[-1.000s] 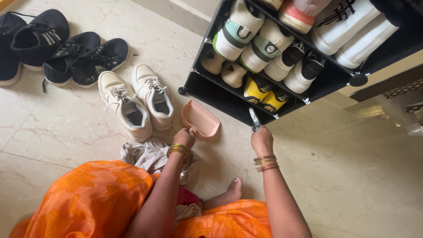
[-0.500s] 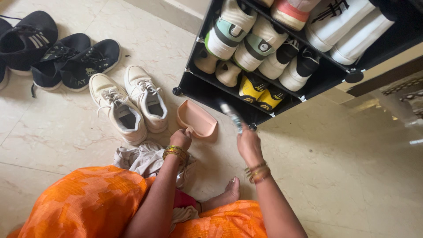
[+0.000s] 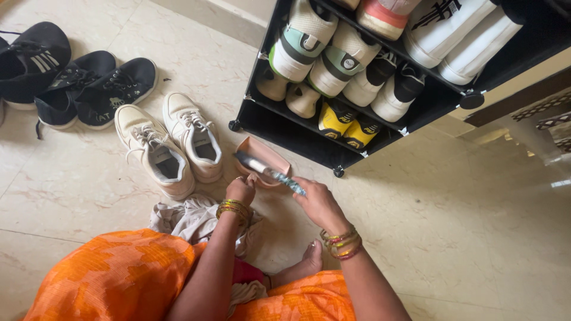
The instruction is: The person cleans white shoes using a brush and a cloth while sitting on the floor near a shoe rack.
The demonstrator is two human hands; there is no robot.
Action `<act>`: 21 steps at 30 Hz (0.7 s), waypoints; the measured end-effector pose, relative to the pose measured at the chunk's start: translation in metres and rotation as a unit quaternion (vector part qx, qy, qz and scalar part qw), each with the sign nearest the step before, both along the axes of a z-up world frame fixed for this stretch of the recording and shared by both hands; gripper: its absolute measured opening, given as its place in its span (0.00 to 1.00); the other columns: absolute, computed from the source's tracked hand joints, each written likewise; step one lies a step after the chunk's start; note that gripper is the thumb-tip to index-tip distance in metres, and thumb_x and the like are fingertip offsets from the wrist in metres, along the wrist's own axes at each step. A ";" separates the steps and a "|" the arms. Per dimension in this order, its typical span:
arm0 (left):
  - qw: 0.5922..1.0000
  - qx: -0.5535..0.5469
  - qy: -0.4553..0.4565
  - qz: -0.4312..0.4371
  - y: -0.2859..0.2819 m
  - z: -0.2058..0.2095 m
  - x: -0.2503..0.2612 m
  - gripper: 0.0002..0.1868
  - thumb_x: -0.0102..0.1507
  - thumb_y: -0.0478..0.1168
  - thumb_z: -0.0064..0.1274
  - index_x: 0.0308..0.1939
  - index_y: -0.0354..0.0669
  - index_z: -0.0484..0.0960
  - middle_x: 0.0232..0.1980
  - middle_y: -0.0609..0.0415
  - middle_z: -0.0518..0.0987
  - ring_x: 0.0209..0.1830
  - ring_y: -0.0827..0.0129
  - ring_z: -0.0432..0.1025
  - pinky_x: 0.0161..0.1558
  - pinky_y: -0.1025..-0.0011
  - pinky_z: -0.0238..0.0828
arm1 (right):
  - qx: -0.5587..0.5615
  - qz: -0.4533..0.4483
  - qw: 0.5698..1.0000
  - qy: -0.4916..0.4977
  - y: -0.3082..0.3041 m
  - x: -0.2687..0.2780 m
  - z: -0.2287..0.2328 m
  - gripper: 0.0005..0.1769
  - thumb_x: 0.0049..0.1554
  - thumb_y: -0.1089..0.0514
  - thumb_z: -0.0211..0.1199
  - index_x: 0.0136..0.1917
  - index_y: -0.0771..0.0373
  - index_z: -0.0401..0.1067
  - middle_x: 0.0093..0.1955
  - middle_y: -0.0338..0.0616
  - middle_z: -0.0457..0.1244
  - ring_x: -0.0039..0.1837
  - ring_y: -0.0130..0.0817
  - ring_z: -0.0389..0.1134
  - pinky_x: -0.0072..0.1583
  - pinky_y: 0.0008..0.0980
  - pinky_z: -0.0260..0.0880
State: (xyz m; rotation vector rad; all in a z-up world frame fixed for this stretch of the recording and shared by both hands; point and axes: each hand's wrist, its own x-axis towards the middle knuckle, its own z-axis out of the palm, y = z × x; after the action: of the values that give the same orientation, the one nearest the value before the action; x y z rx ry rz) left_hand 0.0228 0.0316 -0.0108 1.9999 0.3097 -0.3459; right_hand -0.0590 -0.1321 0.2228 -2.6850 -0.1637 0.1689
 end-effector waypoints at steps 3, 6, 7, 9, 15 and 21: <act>1.000 0.009 -0.010 -0.006 0.000 0.002 -0.001 0.22 0.68 0.54 0.47 0.51 0.41 0.85 0.52 0.36 0.81 0.57 0.42 0.74 0.60 0.54 0.70 | -0.093 -0.138 0.986 0.015 -0.005 0.012 -0.005 0.26 0.59 0.59 0.59 0.70 0.63 0.65 0.54 0.62 0.67 0.55 0.55 0.72 0.57 0.47 0.74; 1.000 -0.013 -0.014 0.008 -0.001 0.003 -0.001 0.22 0.67 0.53 0.47 0.52 0.44 0.85 0.53 0.38 0.81 0.57 0.42 0.73 0.59 0.54 0.69 | -0.151 -0.254 0.955 -0.004 -0.028 0.033 -0.024 0.26 0.62 0.61 0.53 0.72 0.71 0.59 0.57 0.71 0.63 0.55 0.62 0.70 0.55 0.50 0.74; 1.000 -0.011 -0.008 0.005 -0.001 0.002 0.000 0.21 0.67 0.52 0.47 0.52 0.43 0.85 0.53 0.37 0.81 0.57 0.42 0.74 0.59 0.54 0.70 | -0.152 -0.253 0.955 -0.004 -0.039 0.039 -0.034 0.26 0.62 0.61 0.53 0.72 0.71 0.59 0.57 0.71 0.63 0.55 0.62 0.70 0.55 0.50 0.74; 1.000 -0.010 -0.002 0.004 -0.004 -0.001 0.000 0.21 0.66 0.52 0.47 0.52 0.42 0.85 0.53 0.37 0.81 0.57 0.42 0.74 0.60 0.54 0.70 | -0.124 -0.325 0.936 -0.058 -0.067 0.054 -0.058 0.19 0.68 0.62 0.43 0.67 0.75 0.63 0.58 0.75 0.62 0.58 0.65 0.69 0.57 0.51 0.74; 1.000 0.007 -0.004 -0.014 -0.004 -0.004 0.001 0.21 0.67 0.51 0.47 0.53 0.41 0.84 0.53 0.37 0.81 0.58 0.43 0.74 0.60 0.55 0.70 | -0.115 -0.363 0.924 -0.038 -0.120 0.106 -0.120 0.18 0.65 0.64 0.43 0.60 0.72 0.70 0.58 0.69 0.66 0.61 0.63 0.69 0.62 0.52 0.71; 0.999 0.000 -0.023 -0.025 -0.008 -0.001 0.001 0.21 0.66 0.52 0.49 0.54 0.42 0.84 0.53 0.37 0.81 0.57 0.44 0.74 0.60 0.55 0.70 | -0.082 -0.367 0.926 0.035 -0.104 0.121 -0.112 0.15 0.57 0.64 0.53 0.57 0.67 0.74 0.56 0.66 0.66 0.61 0.62 0.68 0.62 0.51 0.70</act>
State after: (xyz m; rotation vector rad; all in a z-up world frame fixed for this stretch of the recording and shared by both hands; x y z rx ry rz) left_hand 0.0234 0.0234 -0.0122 2.0144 0.2308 -0.3303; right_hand 0.0616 -0.2364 0.1109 -2.6926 0.9024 0.0402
